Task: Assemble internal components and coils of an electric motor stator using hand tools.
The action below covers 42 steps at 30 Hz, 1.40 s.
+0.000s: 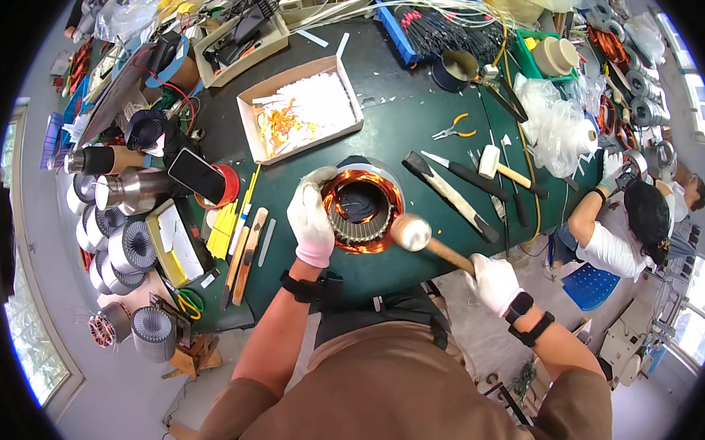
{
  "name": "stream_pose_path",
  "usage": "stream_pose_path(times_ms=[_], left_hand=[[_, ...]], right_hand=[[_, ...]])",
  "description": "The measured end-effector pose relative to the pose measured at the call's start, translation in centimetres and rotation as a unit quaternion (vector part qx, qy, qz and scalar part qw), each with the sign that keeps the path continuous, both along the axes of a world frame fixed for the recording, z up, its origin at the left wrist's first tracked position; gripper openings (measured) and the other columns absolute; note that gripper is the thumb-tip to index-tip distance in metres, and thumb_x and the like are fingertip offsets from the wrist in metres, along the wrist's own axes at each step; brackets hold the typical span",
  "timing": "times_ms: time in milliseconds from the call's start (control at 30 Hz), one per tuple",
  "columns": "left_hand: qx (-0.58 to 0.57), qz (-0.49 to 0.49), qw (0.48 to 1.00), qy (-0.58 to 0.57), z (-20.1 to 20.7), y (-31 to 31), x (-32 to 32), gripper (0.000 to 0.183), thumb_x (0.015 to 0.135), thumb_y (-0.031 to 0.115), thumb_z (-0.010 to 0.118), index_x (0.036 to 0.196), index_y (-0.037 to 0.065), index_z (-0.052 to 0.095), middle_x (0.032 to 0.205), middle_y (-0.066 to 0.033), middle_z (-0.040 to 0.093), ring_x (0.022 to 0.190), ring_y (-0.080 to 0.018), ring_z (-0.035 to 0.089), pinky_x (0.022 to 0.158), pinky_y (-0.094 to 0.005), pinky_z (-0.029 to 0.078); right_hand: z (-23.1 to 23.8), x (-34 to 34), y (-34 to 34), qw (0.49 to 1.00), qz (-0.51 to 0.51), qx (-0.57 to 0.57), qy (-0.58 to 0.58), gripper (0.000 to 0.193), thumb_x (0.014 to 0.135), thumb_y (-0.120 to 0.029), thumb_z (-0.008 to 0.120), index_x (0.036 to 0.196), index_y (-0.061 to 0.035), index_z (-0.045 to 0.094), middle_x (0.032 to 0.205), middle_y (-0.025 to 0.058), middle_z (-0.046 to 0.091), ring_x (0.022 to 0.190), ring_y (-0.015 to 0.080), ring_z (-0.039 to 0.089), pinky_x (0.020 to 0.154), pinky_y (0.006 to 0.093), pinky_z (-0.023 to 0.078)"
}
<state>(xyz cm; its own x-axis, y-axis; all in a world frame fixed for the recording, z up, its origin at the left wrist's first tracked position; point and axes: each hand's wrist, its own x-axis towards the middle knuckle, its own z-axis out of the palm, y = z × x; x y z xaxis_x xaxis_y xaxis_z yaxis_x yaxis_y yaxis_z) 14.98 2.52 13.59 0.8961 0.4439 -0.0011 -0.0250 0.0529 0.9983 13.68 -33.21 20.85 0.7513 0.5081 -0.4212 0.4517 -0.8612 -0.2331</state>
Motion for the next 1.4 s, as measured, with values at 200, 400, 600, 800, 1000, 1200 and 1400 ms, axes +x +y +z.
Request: stream_pose_path(times_ms=[200,400,600,800,1000,1200,1400], left_hand=[[-0.022,-0.044,0.999,0.011,0.4,1.2,0.7,0.039,0.111,0.02,0.04,0.121,-0.007,0.066,0.116,-0.0134,0.072,0.107,-0.0204,0.067,0.1,-0.0344,0.052],[0.321,0.018,0.944,-0.07,3.8,-1.0,-0.1,0.025,0.089,-0.004,0.063,0.113,0.0,0.068,0.101,-0.0184,0.067,0.097,-0.0386,0.065,0.093,-0.0428,0.052],[0.534,-0.16,0.83,-0.019,1.6,-5.7,-6.3,0.036,0.085,0.032,0.079,0.107,0.007,0.068,0.09,-0.0069,0.062,0.084,-0.025,0.063,0.078,-0.041,0.05],[0.561,-0.185,0.801,-0.101,-1.0,-3.3,-6.1,0.032,0.081,0.03,0.082,0.102,0.009,0.069,0.078,-0.0033,0.057,0.073,-0.022,0.062,0.07,-0.0392,0.049],[0.477,-0.24,0.835,-0.135,2.0,-1.0,-5.7,0.032,0.077,0.018,0.083,0.103,0.005,0.068,0.096,-0.0085,0.067,0.086,-0.0266,0.066,0.082,-0.0427,0.052],[0.374,-0.033,0.927,-0.012,4.3,-0.8,-9.7,0.043,0.079,0.001,0.074,0.121,0.0,0.065,0.116,-0.0158,0.066,0.114,-0.0353,0.06,0.104,-0.0478,0.046],[0.327,-0.023,0.943,0.061,1.9,1.1,-4.5,0.033,0.097,0.007,0.06,0.129,-0.002,0.06,0.121,-0.0242,0.063,0.114,-0.0422,0.06,0.102,-0.046,0.048]], right_hand=[[5.0,-0.7,3.7,0.973,-0.06,0.213,-0.068,0.021,0.09,-0.019,0.073,0.097,-0.0033,0.062,0.073,0.0189,0.065,0.065,0.0404,0.067,0.06,0.0487,0.053],[4.3,-0.6,2.8,0.998,-0.048,0.026,-0.025,0.024,0.092,-0.02,0.072,0.103,-0.0031,0.059,0.074,0.0186,0.066,0.065,0.0388,0.067,0.059,0.0474,0.053],[5.8,-0.5,4.0,0.969,-0.104,0.209,-0.081,0.032,0.09,-0.01,0.075,0.117,-0.0006,0.059,0.075,0.0185,0.068,0.064,0.0384,0.067,0.058,0.0446,0.051],[7.8,2.1,5.2,0.967,-0.091,0.212,-0.106,0.04,0.091,-0.012,0.076,0.124,0.0024,0.058,0.077,0.0204,0.067,0.065,0.0382,0.068,0.059,0.043,0.052],[2.7,0.7,3.9,1.0,0.001,-0.023,-0.003,0.026,0.096,-0.025,0.068,0.103,-0.0018,0.059,0.077,0.0191,0.066,0.068,0.0377,0.069,0.06,0.0476,0.054],[2.7,-3.4,4.2,0.983,-0.099,0.15,-0.024,0.028,0.097,-0.025,0.069,0.109,-0.0016,0.06,0.076,0.0207,0.067,0.067,0.0412,0.068,0.06,0.0472,0.054],[2.5,-2.6,5.0,0.973,-0.177,0.151,-0.003,0.032,0.095,-0.026,0.072,0.113,-0.0008,0.062,0.077,0.0234,0.068,0.071,0.043,0.07,0.063,0.0462,0.055]])
